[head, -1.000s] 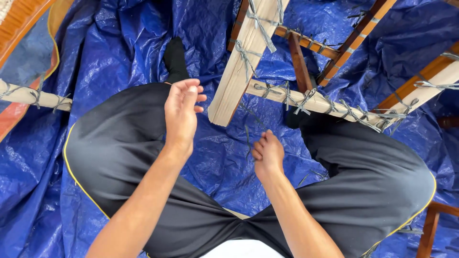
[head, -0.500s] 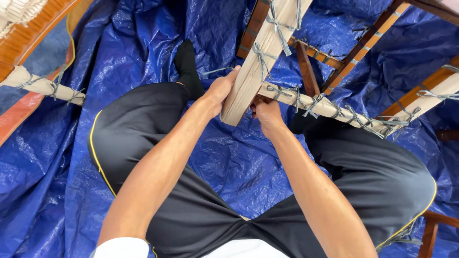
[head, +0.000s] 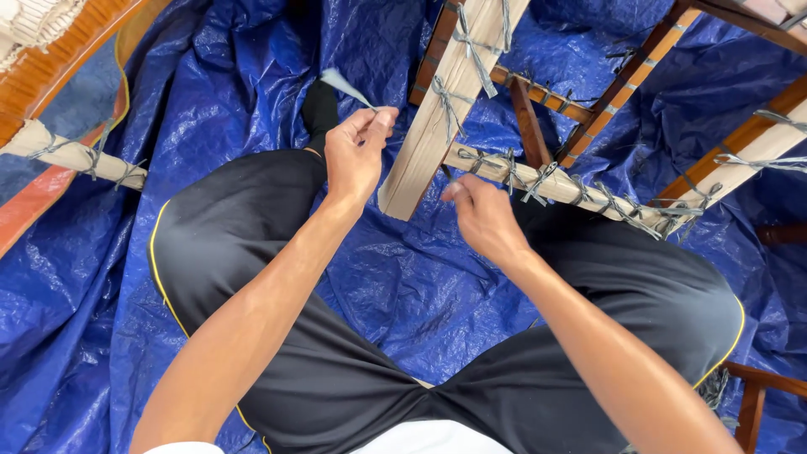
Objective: The person sits on a tarp-covered floor and ties gray plastic strips around the rails of wooden chair frames padded with corrugated cardboard, knotting each strip by hand and pulling it tight. They take new strips from a pile on the floor and at the end stack the padded cardboard panels together.
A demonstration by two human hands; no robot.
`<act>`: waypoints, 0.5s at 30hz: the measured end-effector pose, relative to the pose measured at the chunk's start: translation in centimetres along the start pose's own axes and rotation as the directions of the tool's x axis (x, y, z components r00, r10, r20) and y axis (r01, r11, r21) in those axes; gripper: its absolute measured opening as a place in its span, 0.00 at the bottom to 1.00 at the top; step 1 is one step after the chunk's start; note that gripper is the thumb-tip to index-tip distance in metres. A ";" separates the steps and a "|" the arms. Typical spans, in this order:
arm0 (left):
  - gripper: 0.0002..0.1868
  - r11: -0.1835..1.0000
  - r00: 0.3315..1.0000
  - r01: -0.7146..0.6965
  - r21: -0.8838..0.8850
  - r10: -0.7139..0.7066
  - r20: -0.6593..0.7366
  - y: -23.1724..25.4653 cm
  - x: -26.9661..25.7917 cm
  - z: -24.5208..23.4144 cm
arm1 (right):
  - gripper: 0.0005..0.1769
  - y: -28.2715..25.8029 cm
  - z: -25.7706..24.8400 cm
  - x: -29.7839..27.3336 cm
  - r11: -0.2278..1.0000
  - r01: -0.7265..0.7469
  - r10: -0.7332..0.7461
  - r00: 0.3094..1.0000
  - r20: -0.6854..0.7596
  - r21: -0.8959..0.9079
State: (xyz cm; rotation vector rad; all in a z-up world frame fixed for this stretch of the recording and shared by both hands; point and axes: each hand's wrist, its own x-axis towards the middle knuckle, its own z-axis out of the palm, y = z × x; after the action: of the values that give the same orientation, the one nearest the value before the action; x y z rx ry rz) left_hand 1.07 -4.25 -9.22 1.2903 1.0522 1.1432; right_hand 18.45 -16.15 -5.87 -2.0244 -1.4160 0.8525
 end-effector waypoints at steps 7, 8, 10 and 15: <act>0.06 0.972 0.973 -0.209 0.105 0.196 0.122 3.5 -3.3 -1.1 | 0.12 -5.8 -5.5 -1.0 0.939 0.287 -0.267 0.956 0.125 -0.187; 0.05 0.954 0.958 -0.256 0.155 0.229 0.172 3.9 -3.7 -0.9 | 0.12 -6.4 -5.7 -0.8 0.907 0.357 -0.326 0.931 0.167 -0.221; 0.06 0.930 0.941 -0.304 0.208 0.260 0.217 4.2 -4.2 -0.7 | 0.11 -7.1 -5.5 -0.2 0.866 0.435 -0.389 0.896 0.214 -0.248; 0.11 0.890 0.895 -0.409 0.202 0.348 0.278 2.2 -4.7 0.5 | 0.12 -6.9 -4.1 1.3 0.802 0.580 -0.558 0.813 0.165 -0.144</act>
State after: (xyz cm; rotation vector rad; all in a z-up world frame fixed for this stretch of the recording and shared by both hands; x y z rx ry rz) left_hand 0.79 -9.06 -7.20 1.8536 0.8050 1.1283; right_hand 17.58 -12.96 1.51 -1.5262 -2.0914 0.5838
